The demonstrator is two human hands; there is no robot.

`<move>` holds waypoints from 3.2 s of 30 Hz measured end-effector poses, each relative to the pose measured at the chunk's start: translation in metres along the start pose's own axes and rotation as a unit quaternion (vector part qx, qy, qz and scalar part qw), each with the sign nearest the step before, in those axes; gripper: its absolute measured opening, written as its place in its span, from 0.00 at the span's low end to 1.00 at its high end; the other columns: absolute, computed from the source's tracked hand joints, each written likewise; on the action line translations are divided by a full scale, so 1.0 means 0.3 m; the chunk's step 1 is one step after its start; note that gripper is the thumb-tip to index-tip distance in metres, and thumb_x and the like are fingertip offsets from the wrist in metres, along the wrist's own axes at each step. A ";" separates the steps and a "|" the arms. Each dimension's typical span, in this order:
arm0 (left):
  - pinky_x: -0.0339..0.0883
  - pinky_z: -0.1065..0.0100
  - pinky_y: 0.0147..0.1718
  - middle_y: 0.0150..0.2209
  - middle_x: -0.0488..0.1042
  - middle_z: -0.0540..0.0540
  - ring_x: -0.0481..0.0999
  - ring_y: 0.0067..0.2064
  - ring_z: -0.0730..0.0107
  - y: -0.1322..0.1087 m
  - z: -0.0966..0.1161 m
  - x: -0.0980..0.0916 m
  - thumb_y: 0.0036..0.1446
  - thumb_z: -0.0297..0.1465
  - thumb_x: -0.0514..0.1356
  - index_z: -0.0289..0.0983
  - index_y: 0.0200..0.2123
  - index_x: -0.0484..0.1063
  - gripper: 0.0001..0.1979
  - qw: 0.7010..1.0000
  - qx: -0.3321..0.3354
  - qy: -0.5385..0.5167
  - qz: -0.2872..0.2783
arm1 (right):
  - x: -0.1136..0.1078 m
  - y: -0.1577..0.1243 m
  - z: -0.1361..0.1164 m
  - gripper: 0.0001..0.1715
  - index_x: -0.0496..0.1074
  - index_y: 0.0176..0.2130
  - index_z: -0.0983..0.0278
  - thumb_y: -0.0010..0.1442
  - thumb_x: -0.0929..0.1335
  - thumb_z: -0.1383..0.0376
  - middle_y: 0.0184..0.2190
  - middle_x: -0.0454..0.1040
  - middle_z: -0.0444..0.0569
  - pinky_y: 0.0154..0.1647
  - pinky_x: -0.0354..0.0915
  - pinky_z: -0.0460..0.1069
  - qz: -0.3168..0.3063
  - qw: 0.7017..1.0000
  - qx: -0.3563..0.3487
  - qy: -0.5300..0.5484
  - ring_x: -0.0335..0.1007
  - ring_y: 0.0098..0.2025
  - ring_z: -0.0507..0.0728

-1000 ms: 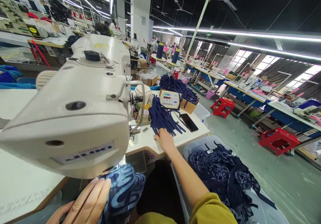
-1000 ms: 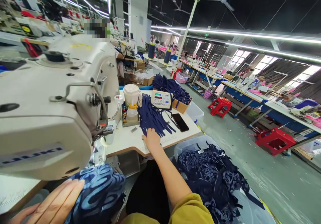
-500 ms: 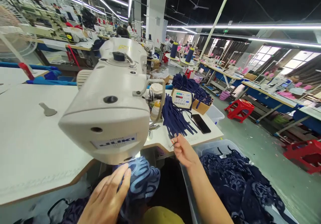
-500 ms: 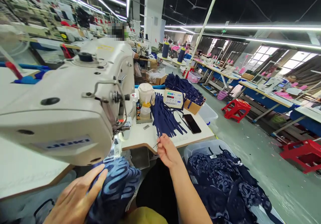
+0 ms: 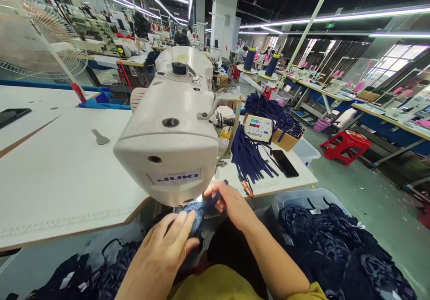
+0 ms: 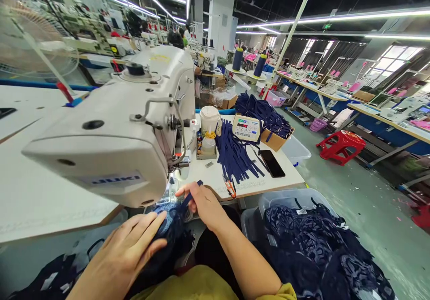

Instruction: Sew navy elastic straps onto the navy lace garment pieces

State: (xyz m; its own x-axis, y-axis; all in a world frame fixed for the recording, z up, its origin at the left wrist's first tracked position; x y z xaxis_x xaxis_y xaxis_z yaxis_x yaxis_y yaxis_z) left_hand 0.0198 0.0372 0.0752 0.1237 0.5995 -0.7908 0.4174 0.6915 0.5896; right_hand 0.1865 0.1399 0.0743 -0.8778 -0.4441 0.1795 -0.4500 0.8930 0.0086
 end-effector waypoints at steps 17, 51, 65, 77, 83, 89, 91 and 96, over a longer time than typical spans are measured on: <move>0.61 0.67 0.58 0.57 0.69 0.45 0.68 0.58 0.70 -0.043 0.015 -0.004 0.61 0.20 0.44 0.36 0.55 0.66 0.23 0.991 0.010 -0.133 -0.025 | 0.024 0.037 0.027 0.09 0.67 0.42 0.62 0.59 0.67 0.65 0.29 0.64 0.40 0.35 0.62 0.46 -0.069 0.979 -0.007 -0.193 0.61 0.29 0.50; 0.65 0.69 0.52 0.49 0.75 0.48 0.71 0.52 0.71 0.025 -0.036 0.013 0.63 0.28 0.53 0.40 0.52 0.68 0.15 0.985 0.017 -0.172 0.009 | 0.043 0.057 0.068 0.15 0.64 0.39 0.63 0.54 0.69 0.59 0.27 0.67 0.41 0.33 0.63 0.47 -0.009 0.998 0.053 -0.027 0.64 0.28 0.51; 0.59 0.62 0.49 0.50 0.75 0.44 0.70 0.50 0.61 -0.001 0.048 0.067 0.60 0.27 0.55 0.34 0.52 0.69 0.16 0.997 -0.028 -0.038 0.062 | 0.072 0.106 0.025 0.05 0.72 0.35 0.63 0.55 0.66 0.66 0.24 0.70 0.44 0.43 0.65 0.52 0.038 0.966 -0.036 -0.252 0.68 0.36 0.58; 0.60 0.60 0.49 0.48 0.75 0.41 0.71 0.48 0.59 0.034 0.101 0.062 0.58 0.29 0.58 0.32 0.56 0.65 0.22 0.992 -0.103 0.022 0.070 | 0.053 0.175 0.106 0.09 0.73 0.38 0.61 0.58 0.64 0.66 0.26 0.71 0.46 0.42 0.65 0.52 -0.004 0.958 -0.019 -0.286 0.67 0.37 0.58; 0.60 0.60 0.49 0.48 0.75 0.42 0.71 0.48 0.59 0.027 0.101 0.070 0.59 0.29 0.57 0.33 0.56 0.65 0.21 0.992 -0.108 0.021 0.059 | 0.056 0.173 0.101 0.09 0.73 0.36 0.61 0.57 0.64 0.66 0.25 0.71 0.46 0.42 0.65 0.52 0.008 0.953 -0.020 -0.302 0.67 0.36 0.58; 0.60 0.59 0.50 0.50 0.74 0.41 0.70 0.50 0.59 0.025 0.108 0.071 0.59 0.29 0.57 0.32 0.54 0.67 0.19 0.994 -0.095 0.030 0.048 | 0.071 0.164 0.075 0.10 0.74 0.38 0.62 0.57 0.64 0.66 0.27 0.73 0.47 0.43 0.66 0.52 0.005 0.956 -0.029 -0.291 0.68 0.37 0.58; 0.60 0.59 0.49 0.49 0.74 0.40 0.71 0.49 0.59 0.029 0.111 0.066 0.59 0.28 0.57 0.31 0.54 0.67 0.19 0.993 -0.100 0.037 0.059 | 0.077 0.157 0.069 0.10 0.74 0.37 0.61 0.57 0.64 0.66 0.29 0.74 0.47 0.43 0.66 0.52 0.007 0.952 -0.028 -0.303 0.68 0.37 0.58; 0.62 0.60 0.47 0.48 0.75 0.40 0.72 0.47 0.60 0.041 0.106 0.043 0.58 0.30 0.58 0.29 0.51 0.69 0.18 0.992 -0.093 0.066 0.061 | 0.090 0.146 0.051 0.12 0.75 0.38 0.61 0.57 0.63 0.67 0.33 0.76 0.49 0.45 0.65 0.52 0.001 0.949 -0.050 -0.312 0.69 0.39 0.58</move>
State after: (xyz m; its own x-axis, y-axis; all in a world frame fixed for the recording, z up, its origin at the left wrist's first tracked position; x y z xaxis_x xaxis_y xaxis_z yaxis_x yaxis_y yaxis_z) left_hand 0.0552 0.0406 0.0670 0.0387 0.7222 -0.6906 0.2321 0.6657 0.7091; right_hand 0.1405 0.1657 0.0646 -0.8190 -0.3713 -0.4374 -0.4578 0.8825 0.1081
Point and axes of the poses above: each hand's wrist, its own y-axis towards the middle knuckle, its own x-axis out of the palm, z = x × y, the point moved 3 cm from there along y, towards the middle knuckle
